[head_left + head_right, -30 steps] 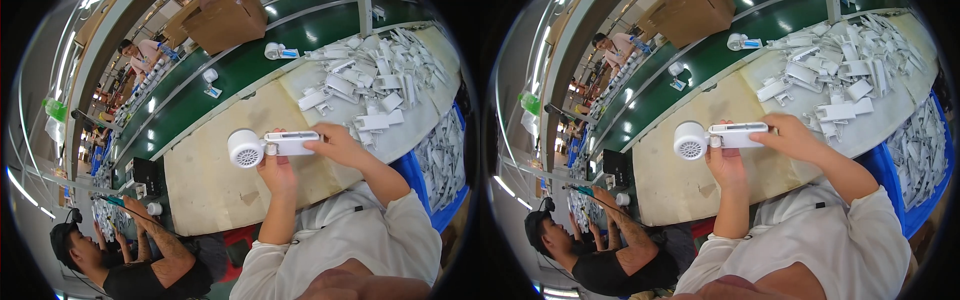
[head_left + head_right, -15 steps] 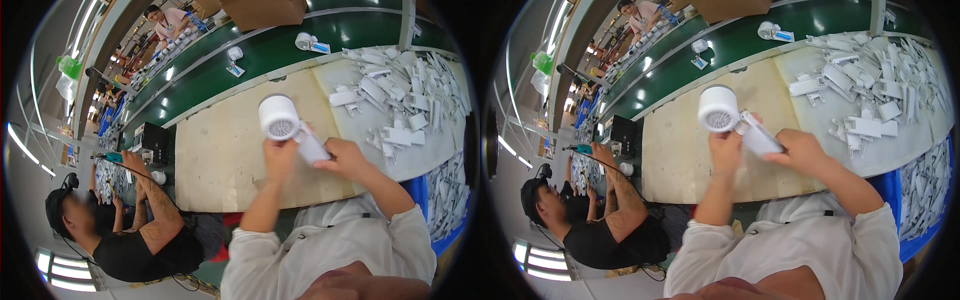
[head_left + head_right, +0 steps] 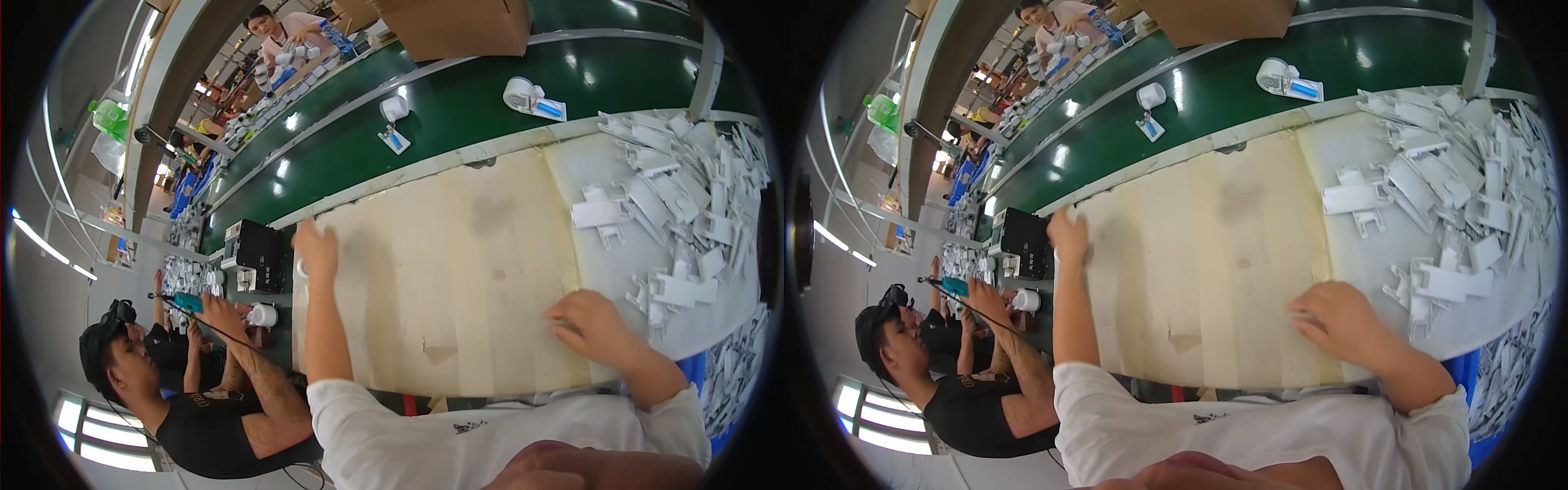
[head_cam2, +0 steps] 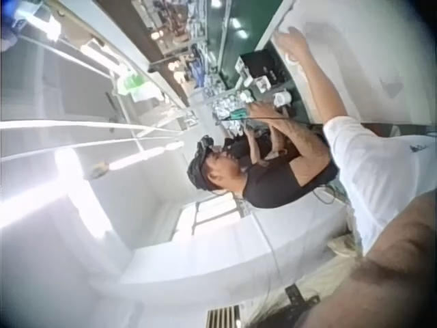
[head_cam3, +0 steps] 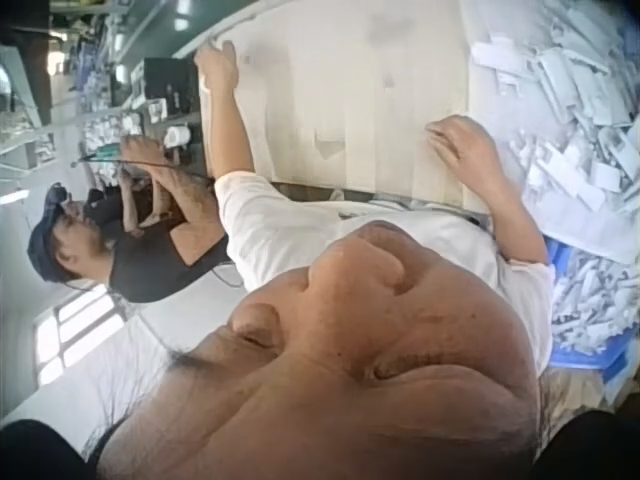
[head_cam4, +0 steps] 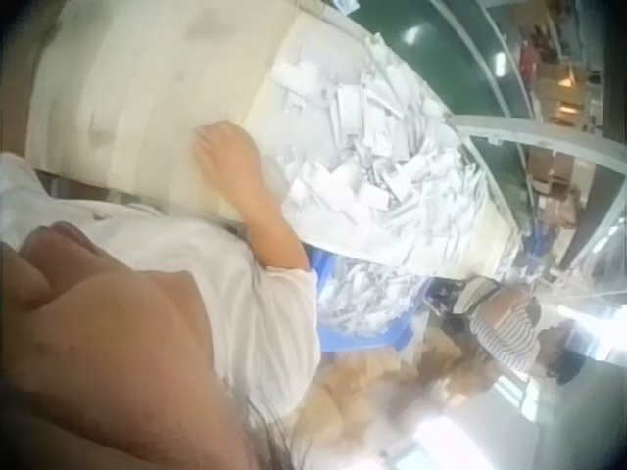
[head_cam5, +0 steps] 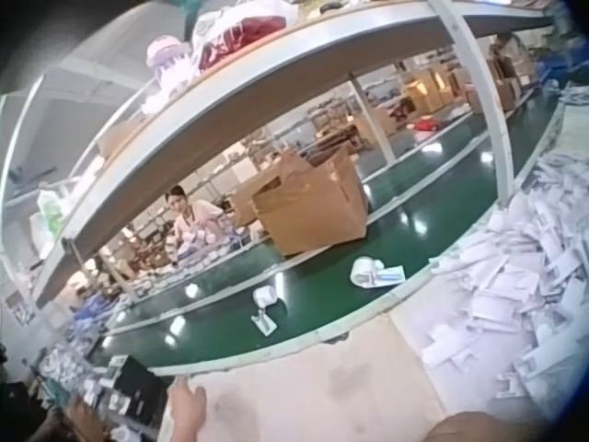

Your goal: The person assembles portable fans by attaching plastic handle covers onto the fan head and battery assemblies by hand.

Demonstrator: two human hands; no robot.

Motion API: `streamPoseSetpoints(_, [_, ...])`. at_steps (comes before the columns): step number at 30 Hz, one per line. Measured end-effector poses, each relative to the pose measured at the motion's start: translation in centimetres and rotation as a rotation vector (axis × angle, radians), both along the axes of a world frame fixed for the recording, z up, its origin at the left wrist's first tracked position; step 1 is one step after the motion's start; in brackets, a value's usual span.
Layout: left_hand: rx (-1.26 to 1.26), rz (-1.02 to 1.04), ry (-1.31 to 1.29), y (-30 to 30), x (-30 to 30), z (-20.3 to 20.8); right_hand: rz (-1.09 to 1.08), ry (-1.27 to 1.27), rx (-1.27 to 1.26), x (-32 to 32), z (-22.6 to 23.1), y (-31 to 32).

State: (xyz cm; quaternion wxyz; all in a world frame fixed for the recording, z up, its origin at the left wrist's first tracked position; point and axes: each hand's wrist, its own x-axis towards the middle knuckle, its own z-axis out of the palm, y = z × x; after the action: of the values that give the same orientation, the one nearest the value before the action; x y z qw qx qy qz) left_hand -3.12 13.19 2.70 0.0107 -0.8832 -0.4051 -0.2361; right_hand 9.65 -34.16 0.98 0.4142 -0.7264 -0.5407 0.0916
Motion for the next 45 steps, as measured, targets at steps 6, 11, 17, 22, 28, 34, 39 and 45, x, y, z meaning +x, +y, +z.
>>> streamPoseSetpoints(6, [-0.174,0.057,-0.018,6.1,19.5,-5.9,0.077,-0.015,-0.039,0.1,-1.1,0.4])
streamPoseSetpoints(11, [-0.434,0.133,0.187,5.5,29.7,-3.5,0.09,-0.035,-0.078,0.6,2.1,0.2])
streamPoseSetpoints(17, [-0.865,-0.041,-0.414,7.6,25.1,-5.0,0.112,-0.073,-0.059,0.7,-0.2,0.6])
streamPoseSetpoints(22, [-1.566,-0.496,-0.74,-2.1,20.3,0.2,-0.109,-0.076,0.071,0.6,-0.1,-0.5])
streamPoseSetpoints(28, [-2.076,-0.782,-0.739,-18.7,11.6,2.2,-0.351,-0.079,0.144,1.4,2.0,-0.3])
streamPoseSetpoints(34, [-2.335,-0.928,-0.475,-28.7,5.5,4.3,0.099,0.939,0.292,-1.0,0.9,-2.3])
streamPoseSetpoints(39, [-1.974,-0.787,-0.389,-31.0,4.2,5.2,-0.14,0.496,0.41,-2.4,0.5,-6.7])
streamPoseSetpoints(45, [-1.883,-0.841,0.041,-32.9,2.8,3.5,0.0,-0.762,0.311,0.6,4.0,-10.3])
